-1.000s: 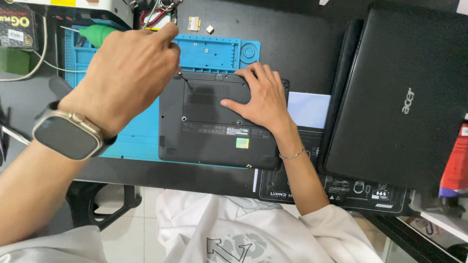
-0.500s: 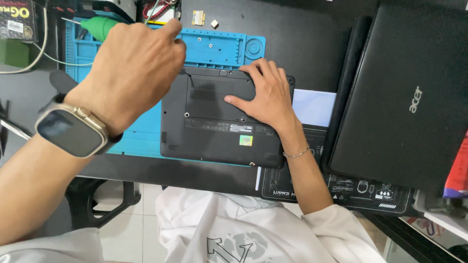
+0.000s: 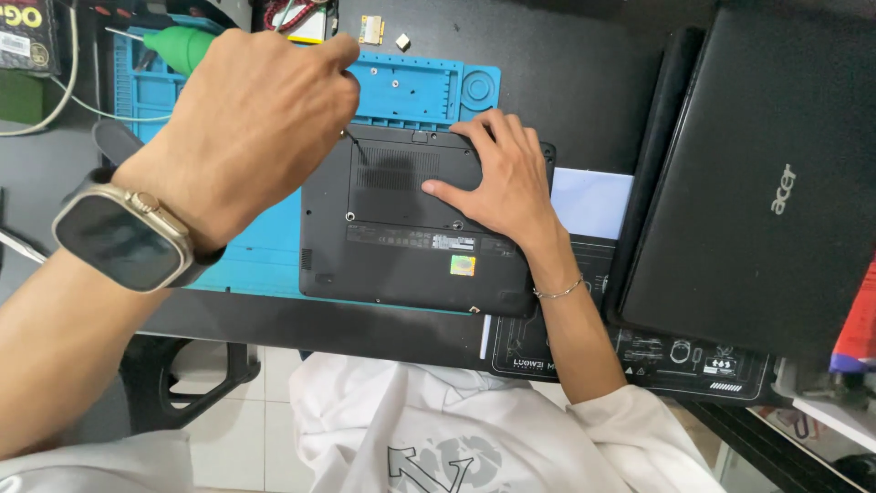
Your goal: The person flips a black Acer laptop upside down and slides the silver optical disc drive out of its bay, then sets the drive aside and repositions the laptop. They then take a red Acer laptop, flip it over, and use a screwdriver to unscrew components from its bottom panel on a blue repair mat.
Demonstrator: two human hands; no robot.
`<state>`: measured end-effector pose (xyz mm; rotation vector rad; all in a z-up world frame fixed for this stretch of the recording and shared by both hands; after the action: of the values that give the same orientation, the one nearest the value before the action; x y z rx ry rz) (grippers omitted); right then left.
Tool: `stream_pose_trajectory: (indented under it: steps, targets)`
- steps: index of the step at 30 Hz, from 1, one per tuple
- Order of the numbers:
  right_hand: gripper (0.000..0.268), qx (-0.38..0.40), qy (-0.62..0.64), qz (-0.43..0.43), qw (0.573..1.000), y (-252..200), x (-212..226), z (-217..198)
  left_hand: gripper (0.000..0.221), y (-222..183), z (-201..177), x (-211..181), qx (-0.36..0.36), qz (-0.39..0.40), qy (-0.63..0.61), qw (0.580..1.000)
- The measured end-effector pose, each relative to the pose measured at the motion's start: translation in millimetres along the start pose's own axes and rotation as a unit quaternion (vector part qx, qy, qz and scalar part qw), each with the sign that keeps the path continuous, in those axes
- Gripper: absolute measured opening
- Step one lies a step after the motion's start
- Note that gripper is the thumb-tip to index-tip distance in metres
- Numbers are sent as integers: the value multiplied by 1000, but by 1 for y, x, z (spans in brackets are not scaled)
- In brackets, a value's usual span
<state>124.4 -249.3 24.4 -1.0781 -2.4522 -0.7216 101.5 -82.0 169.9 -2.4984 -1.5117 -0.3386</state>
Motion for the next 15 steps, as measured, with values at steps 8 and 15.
stream_pose_trajectory:
  steps: [8, 15]
  targets:
    - [67, 2, -2, -2, 1000, 0, 0, 0, 5, -2, -6, 1, -30, 14, -10, 999]
    - [68, 6, -2, 1, 1000, 0, -3, 3, 8, -9, -11, 6, -8, -28, -6, 1000]
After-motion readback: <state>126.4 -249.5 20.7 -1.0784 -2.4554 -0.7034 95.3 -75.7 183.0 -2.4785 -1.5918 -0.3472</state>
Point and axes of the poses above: each hand's wrist, its own y-axis towards the middle knuckle, its own z-axis out of the palm, x = y × z, the point moved 7 cm from there along y, towards the middle knuckle, and after that the axes turned 3 degrees about -z, right-handed, at the moved point
